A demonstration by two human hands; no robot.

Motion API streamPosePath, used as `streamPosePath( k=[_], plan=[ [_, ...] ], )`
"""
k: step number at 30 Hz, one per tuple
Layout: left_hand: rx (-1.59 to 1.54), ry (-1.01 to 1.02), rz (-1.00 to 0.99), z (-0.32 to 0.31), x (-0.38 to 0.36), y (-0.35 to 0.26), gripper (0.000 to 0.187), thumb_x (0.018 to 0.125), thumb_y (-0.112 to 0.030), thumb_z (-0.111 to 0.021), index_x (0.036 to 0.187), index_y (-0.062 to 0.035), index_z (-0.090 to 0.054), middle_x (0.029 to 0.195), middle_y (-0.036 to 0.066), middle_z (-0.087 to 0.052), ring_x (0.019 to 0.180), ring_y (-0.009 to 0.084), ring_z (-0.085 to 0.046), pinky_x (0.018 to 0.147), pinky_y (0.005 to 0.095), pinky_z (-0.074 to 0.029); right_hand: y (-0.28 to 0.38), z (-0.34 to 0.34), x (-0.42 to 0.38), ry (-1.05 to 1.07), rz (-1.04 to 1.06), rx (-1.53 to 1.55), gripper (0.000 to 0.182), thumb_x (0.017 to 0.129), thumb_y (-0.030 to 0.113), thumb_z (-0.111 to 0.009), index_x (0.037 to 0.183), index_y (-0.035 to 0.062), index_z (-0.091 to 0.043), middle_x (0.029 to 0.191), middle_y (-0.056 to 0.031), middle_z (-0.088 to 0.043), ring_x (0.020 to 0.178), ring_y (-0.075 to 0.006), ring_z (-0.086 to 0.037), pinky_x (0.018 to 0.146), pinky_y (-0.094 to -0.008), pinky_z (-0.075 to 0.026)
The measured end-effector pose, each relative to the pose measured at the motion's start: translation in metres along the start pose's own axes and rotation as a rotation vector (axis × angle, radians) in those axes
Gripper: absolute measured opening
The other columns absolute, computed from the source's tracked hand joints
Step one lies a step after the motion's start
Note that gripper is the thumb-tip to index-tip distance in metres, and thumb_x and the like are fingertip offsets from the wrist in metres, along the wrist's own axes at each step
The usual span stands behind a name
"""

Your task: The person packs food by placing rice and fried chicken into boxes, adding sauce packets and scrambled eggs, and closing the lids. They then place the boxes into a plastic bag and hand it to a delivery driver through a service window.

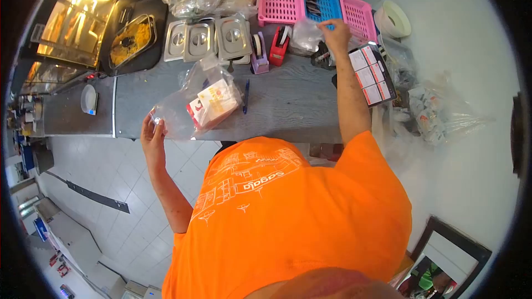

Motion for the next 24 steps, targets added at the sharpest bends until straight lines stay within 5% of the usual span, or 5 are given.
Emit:
streamPosePath(
  k=[8,15,17,20,24],
  plan=[
    [-0.121,0.043,0.043,0.005,-0.011,0.000,0.044,0.087,-0.005,-0.056,0.130,-0.0010,-0.046,0.093,0.004,-0.056,0.086,0.0103,-0.053,0.077,0.0238,-0.045,0.231,0.029,-0.066,0.660,-0.123,1.959,0.014,0.081,0.001,-0.059,0.093,0.0086,-0.059,0.109,-0.0091,-0.063,0.098,-0.0229,-0.060,0.082,-0.0434,-0.053],
    [-0.170,0.234,0.044,0.010,-0.014,-0.010,0.041,0.086,-0.003,-0.059,0.126,0.0010,-0.049,0.093,0.003,-0.058,0.084,0.0101,-0.057,0.075,0.0236,-0.047,0.383,-0.109,-0.209,1.529,0.119,0.313,0.021,0.085,0.025,-0.053,0.084,0.0067,-0.064,0.073,-0.0086,-0.063,0.067,-0.0231,-0.062,0.063,-0.0364,-0.049],
    [-0.022,0.216,-0.012,0.016,-0.015,-0.010,0.041,0.086,-0.003,-0.060,0.125,0.0025,-0.050,0.091,0.002,-0.057,0.083,0.0083,-0.056,0.074,0.0220,-0.046,0.356,-0.181,-0.262,1.070,0.823,0.047,0.027,0.088,0.030,-0.049,0.096,0.0105,-0.065,0.084,-0.0072,-0.066,0.082,-0.0255,-0.063,0.071,-0.0417,-0.050],
    [-0.107,0.210,0.024,0.032,-0.012,0.000,0.042,0.085,-0.002,-0.060,0.125,0.0032,-0.049,0.089,0.001,-0.054,0.081,0.0082,-0.053,0.075,0.0220,-0.045,0.342,-0.205,-0.290,0.820,0.194,1.095,0.027,0.090,0.027,-0.047,0.096,0.0104,-0.066,0.094,-0.0073,-0.067,0.100,-0.0309,-0.058,0.084,-0.0468,-0.047],
    [-0.259,0.218,0.068,0.035,-0.010,0.009,0.043,0.086,-0.001,-0.057,0.128,0.0028,-0.046,0.095,0.003,-0.053,0.082,0.0090,-0.052,0.078,0.0239,-0.046,0.335,-0.223,-0.292,0.759,1.409,-0.380,0.029,0.084,0.028,-0.052,0.103,0.0110,-0.066,0.118,-0.0120,-0.058,0.113,-0.0307,-0.052,0.105,-0.0514,-0.028]
  ],
)
Point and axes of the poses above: each hand's wrist, its own x-axis towards the middle knuckle, its own z-axis out of the back of the hand, y = z × x, the point moved 1 cm from there along x, towards the middle knuckle
